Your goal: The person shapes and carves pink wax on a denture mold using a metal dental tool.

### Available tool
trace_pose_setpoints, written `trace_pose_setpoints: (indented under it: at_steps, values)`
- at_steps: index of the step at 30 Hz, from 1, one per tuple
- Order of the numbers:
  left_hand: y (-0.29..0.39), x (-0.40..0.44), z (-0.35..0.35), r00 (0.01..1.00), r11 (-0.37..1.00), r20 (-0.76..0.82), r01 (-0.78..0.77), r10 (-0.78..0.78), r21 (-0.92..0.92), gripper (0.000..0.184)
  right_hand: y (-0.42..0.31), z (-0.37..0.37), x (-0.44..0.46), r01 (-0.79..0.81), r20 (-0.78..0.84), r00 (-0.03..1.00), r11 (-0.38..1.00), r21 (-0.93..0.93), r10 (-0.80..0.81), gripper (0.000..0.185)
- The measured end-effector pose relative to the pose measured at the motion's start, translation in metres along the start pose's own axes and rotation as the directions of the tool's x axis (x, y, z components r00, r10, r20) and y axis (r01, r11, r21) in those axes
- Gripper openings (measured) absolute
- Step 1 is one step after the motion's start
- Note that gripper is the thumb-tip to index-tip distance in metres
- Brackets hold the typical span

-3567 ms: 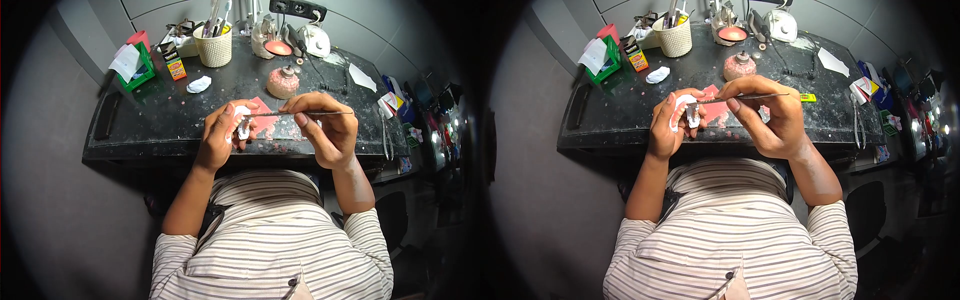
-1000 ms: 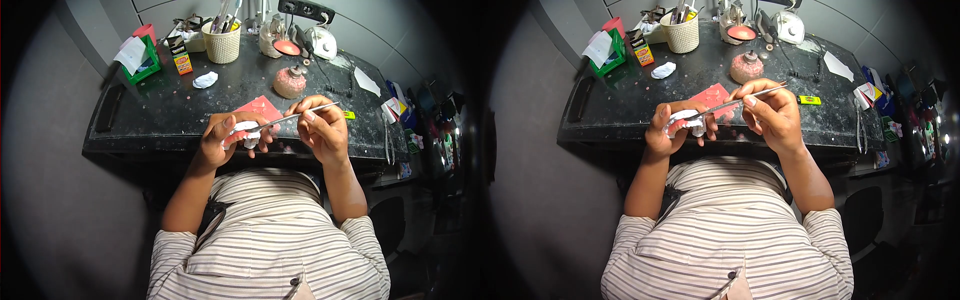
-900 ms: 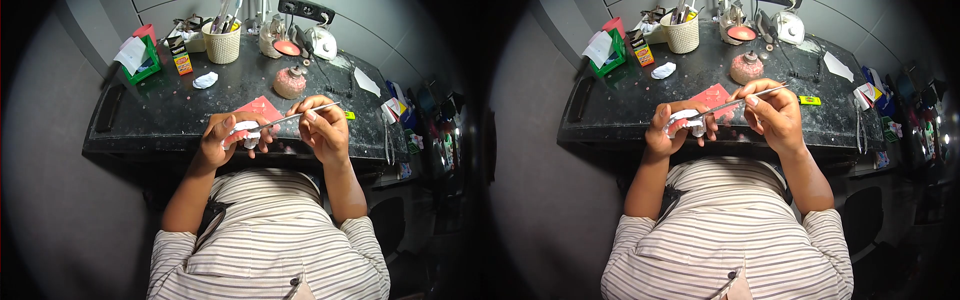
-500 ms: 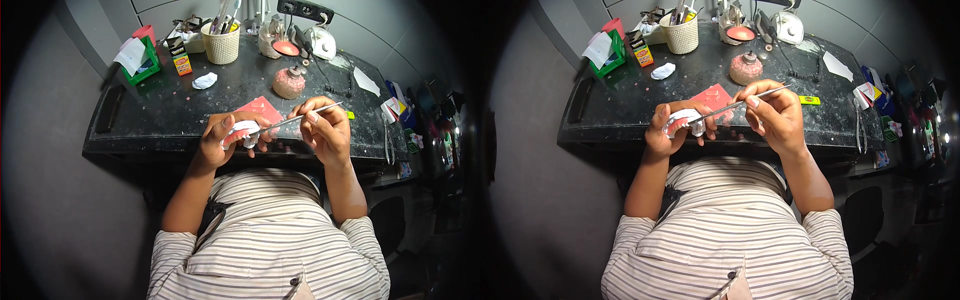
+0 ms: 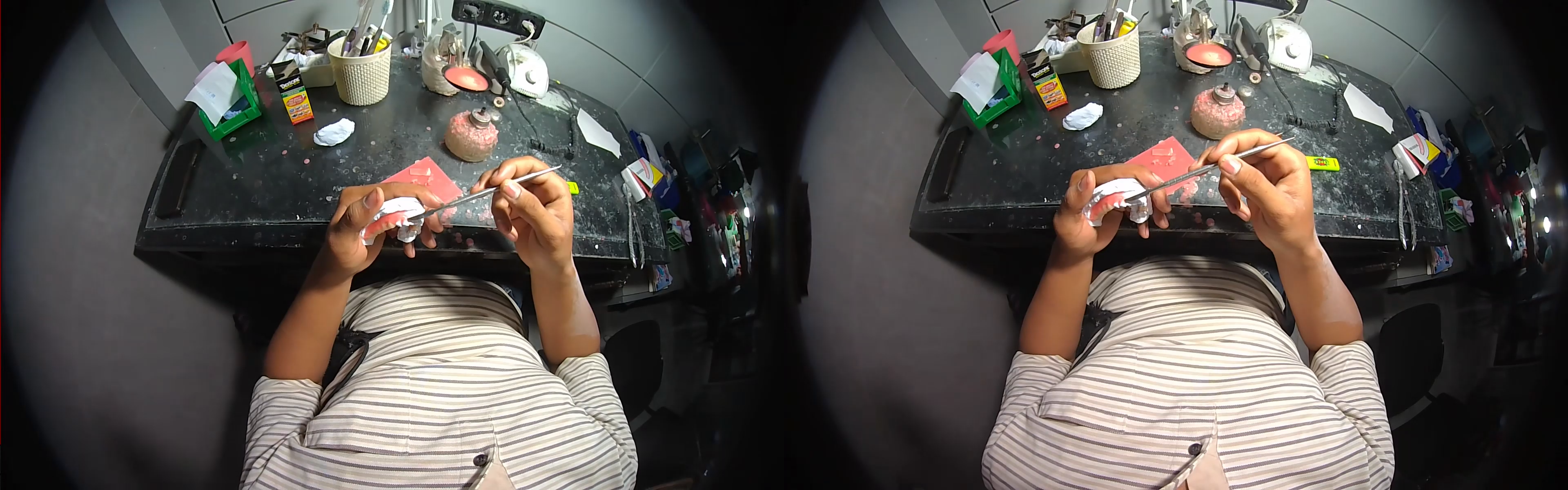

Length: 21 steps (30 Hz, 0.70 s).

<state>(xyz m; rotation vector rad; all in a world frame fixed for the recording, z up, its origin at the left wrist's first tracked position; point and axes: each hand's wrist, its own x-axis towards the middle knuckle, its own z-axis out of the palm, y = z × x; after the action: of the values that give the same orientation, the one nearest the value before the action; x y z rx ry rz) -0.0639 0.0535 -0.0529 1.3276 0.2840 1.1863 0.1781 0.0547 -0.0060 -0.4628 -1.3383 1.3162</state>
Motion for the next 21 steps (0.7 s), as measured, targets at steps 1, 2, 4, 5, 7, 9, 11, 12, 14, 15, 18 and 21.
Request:
trace_pose_setpoints:
  at_steps: [1, 2, 4, 5, 7, 9, 11, 12, 14, 15, 18, 21]
  values:
    - [0.0, 0.0, 0.0, 1.0, 1.0, 0.001, 0.0, 0.0, 0.0, 0.076, 0.0, 0.0, 0.0, 0.004, 0.011, 1.0, 1.0, 0.002, -0.004, 0.016]
    - [0.0, 0.0, 0.0, 1.0, 1.0, 0.003, 0.001, -0.001, 0.003, 0.076, 0.0, 0.0, 0.0, 0.004, 0.011, 1.0, 1.0, 0.002, -0.004, 0.016]
    - [0.0, 0.0, -0.001, 1.0, 1.0, 0.004, 0.002, -0.002, 0.007, 0.076, -0.001, 0.001, 0.001, 0.003, 0.0, 1.0, 1.0, -0.002, -0.003, 0.016]
    - [-0.001, 0.0, -0.002, 1.0, 1.0, 0.01, -0.005, 0.005, -0.003, 0.075, -0.001, 0.0, 0.001, 0.003, 0.0, 1.0, 1.0, -0.002, -0.003, 0.016]
    - [-0.002, 0.0, -0.002, 1.0, 1.0, 0.016, -0.012, 0.012, -0.014, 0.075, 0.001, -0.001, 0.001, -0.001, -0.008, 1.0, 1.0, -0.006, 0.001, 0.016]
    - [-0.002, 0.0, -0.003, 1.0, 1.0, 0.018, 0.0, 0.0, -0.02, 0.074, 0.001, 0.0, 0.001, -0.002, -0.011, 1.0, 1.0, -0.007, 0.002, 0.016]
    - [-0.001, 0.0, -0.003, 1.0, 1.0, 0.023, 0.0, 0.0, -0.018, 0.074, 0.0, 0.001, 0.0, -0.003, -0.016, 1.0, 1.0, -0.008, 0.003, 0.015]
    - [0.0, 0.0, -0.003, 1.0, 1.0, 0.027, -0.001, 0.001, -0.016, 0.074, 0.0, 0.001, 0.0, -0.008, -0.004, 1.0, 1.0, -0.025, 0.008, 0.015]
    - [-0.003, -0.002, -0.002, 1.0, 0.999, 0.001, 0.005, -0.005, -0.033, 0.074, 0.0, 0.0, 0.001, -0.013, 0.009, 1.0, 0.999, -0.041, 0.013, 0.015]
    - [-0.004, -0.003, -0.003, 1.0, 0.999, -0.026, 0.011, -0.012, -0.05, 0.074, -0.001, 0.0, 0.002, 0.014, -0.004, 1.0, 0.999, -0.033, -0.015, 0.015]
    - [-0.003, 0.001, -0.005, 0.998, 0.999, 0.055, -0.024, 0.026, -0.036, 0.075, -0.013, -0.01, 0.01, 0.087, -0.067, 0.993, 0.993, -0.082, -0.093, 0.014]
    - [-0.003, 0.001, -0.005, 0.999, 0.999, 0.043, -0.02, 0.021, -0.028, 0.077, -0.025, -0.041, 0.036, 0.133, -0.176, 0.971, 0.977, -0.164, -0.161, 0.017]
